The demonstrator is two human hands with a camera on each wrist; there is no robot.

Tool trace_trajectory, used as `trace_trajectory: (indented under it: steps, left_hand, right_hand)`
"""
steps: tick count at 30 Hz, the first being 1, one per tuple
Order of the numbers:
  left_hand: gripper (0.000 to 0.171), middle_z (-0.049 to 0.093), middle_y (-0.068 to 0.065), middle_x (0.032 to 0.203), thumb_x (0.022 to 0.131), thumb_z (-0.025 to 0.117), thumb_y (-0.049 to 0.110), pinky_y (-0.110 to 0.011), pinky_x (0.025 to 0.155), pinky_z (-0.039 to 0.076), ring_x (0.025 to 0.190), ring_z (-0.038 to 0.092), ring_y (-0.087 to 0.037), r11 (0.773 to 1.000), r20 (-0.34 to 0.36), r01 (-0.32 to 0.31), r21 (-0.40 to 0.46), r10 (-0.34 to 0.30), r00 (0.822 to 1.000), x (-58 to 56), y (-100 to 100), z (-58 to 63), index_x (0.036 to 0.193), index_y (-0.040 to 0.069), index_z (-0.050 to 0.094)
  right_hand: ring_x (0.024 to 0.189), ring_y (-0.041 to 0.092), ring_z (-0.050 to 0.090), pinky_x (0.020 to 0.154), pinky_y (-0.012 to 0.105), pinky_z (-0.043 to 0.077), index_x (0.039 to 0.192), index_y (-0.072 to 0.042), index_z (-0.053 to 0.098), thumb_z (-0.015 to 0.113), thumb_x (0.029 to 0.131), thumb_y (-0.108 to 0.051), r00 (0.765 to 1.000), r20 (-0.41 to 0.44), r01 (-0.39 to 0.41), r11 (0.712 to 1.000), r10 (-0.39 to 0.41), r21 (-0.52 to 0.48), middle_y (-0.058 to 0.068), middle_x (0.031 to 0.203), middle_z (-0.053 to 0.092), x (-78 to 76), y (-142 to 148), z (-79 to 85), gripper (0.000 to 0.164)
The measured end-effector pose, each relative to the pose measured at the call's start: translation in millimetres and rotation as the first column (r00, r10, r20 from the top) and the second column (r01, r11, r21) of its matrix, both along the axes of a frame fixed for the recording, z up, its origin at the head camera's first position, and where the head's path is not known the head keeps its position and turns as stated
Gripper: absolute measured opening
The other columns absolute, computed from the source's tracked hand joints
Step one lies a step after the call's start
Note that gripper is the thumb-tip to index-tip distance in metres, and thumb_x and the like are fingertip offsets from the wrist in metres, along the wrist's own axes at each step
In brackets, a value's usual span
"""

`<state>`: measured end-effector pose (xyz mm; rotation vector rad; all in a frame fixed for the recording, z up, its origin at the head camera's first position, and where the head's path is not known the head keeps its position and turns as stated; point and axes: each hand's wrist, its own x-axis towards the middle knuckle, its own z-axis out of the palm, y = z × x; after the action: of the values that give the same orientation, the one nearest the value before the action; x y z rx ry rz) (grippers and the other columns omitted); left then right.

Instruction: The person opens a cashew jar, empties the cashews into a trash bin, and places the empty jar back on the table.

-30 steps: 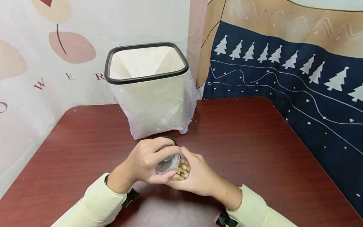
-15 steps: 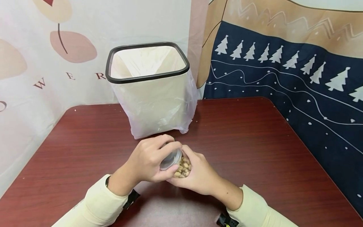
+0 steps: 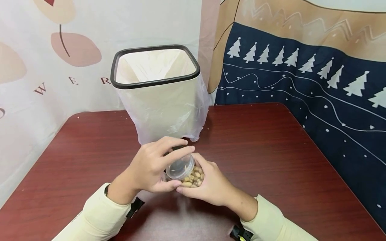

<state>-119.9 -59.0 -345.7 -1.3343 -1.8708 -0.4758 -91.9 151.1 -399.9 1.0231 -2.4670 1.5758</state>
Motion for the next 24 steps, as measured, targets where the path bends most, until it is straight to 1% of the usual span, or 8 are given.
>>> trace_trajectory:
  steps: [3, 5, 7, 9, 11, 17, 24]
  left_hand:
    - [0.059, 0.065, -0.012, 0.119, 0.092, 0.05, 0.056, -0.036, 0.086, 0.056, 0.11, 0.063, -0.026, 0.997, -0.06, 0.078, 0.002, -0.077, 0.995, 0.6, -1.1, 2.5, 0.128, 0.011, 0.065]
    - [0.058, 0.065, -0.012, 0.119, 0.09, 0.053, 0.055, -0.038, 0.09, 0.054, 0.111, 0.063, -0.028, 0.995, -0.101, 0.104, -0.011, -0.105, 0.989, 2.2, 0.9, 2.9, 0.126, 0.011, 0.067]
    - [0.057, 0.066, -0.012, 0.118, 0.087, 0.055, 0.054, -0.038, 0.089, 0.052, 0.11, 0.063, -0.028, 0.993, -0.128, 0.113, -0.027, -0.116, 0.985, 4.0, 2.5, 3.4, 0.124, 0.012, 0.068]
    - [0.055, 0.067, -0.011, 0.116, 0.086, 0.056, 0.052, -0.036, 0.088, 0.052, 0.108, 0.063, -0.027, 0.993, -0.134, 0.114, -0.039, -0.118, 0.984, 5.6, 1.8, 4.7, 0.123, 0.012, 0.069]
    - [0.052, 0.067, -0.011, 0.114, 0.087, 0.054, 0.05, -0.035, 0.086, 0.052, 0.104, 0.064, -0.026, 0.992, -0.134, 0.119, -0.033, -0.122, 0.983, 6.1, 2.0, 3.6, 0.12, 0.012, 0.069]
    - [0.046, 0.067, -0.007, 0.105, 0.093, 0.045, 0.043, -0.034, 0.081, 0.051, 0.094, 0.064, -0.022, 0.994, -0.141, 0.105, -0.032, -0.108, 0.984, 5.0, 2.3, 2.9, 0.115, 0.012, 0.07]
    - [0.046, 0.065, -0.005, 0.098, 0.093, 0.043, 0.043, -0.031, 0.074, 0.048, 0.084, 0.06, -0.018, 0.994, -0.13, 0.104, -0.03, -0.107, 0.986, 3.5, 5.6, -0.1, 0.113, 0.011, 0.069]
  right_hand:
    - [0.082, 0.006, 0.069, 0.07, 0.027, 0.058, 0.126, -0.019, 0.053, 0.086, 0.073, -0.017, 0.997, 0.026, -0.073, 0.997, 0.073, -0.02, -0.002, 0.098, 0.073, 0.3, 0.2, 1.1, 0.062]
    - [0.08, 0.006, 0.068, 0.068, 0.027, 0.058, 0.123, -0.018, 0.054, 0.085, 0.073, -0.014, 0.993, 0.032, -0.114, 0.993, 0.115, -0.029, -0.002, 0.097, 0.072, 2.4, 2.0, 1.4, 0.059]
    - [0.079, 0.005, 0.067, 0.067, 0.027, 0.057, 0.121, -0.016, 0.055, 0.085, 0.072, -0.012, 0.988, 0.02, -0.15, 0.988, 0.151, -0.042, -0.001, 0.096, 0.071, 3.5, 3.5, 1.8, 0.057]
    - [0.079, 0.005, 0.066, 0.067, 0.026, 0.057, 0.119, -0.016, 0.056, 0.085, 0.072, -0.012, 0.984, 0.008, -0.176, 0.983, 0.176, -0.047, -0.001, 0.095, 0.071, 3.3, 2.4, 2.6, 0.056]
    - [0.079, 0.006, 0.066, 0.068, 0.027, 0.057, 0.119, -0.016, 0.055, 0.085, 0.072, -0.012, 0.981, 0.006, -0.192, 0.98, 0.192, -0.051, -0.001, 0.095, 0.071, 3.3, 2.0, 2.2, 0.055]
    - [0.079, 0.006, 0.067, 0.068, 0.026, 0.057, 0.121, -0.016, 0.054, 0.085, 0.072, -0.013, 0.983, 0.007, -0.183, 0.982, 0.183, -0.054, -0.001, 0.096, 0.071, 1.6, 1.0, 2.2, 0.058]
    - [0.082, 0.006, 0.067, 0.071, 0.026, 0.057, 0.121, -0.016, 0.054, 0.085, 0.072, -0.013, 0.986, 0.012, -0.165, 0.985, 0.166, -0.045, 0.0, 0.097, 0.071, 1.9, 3.8, 0.0, 0.058]
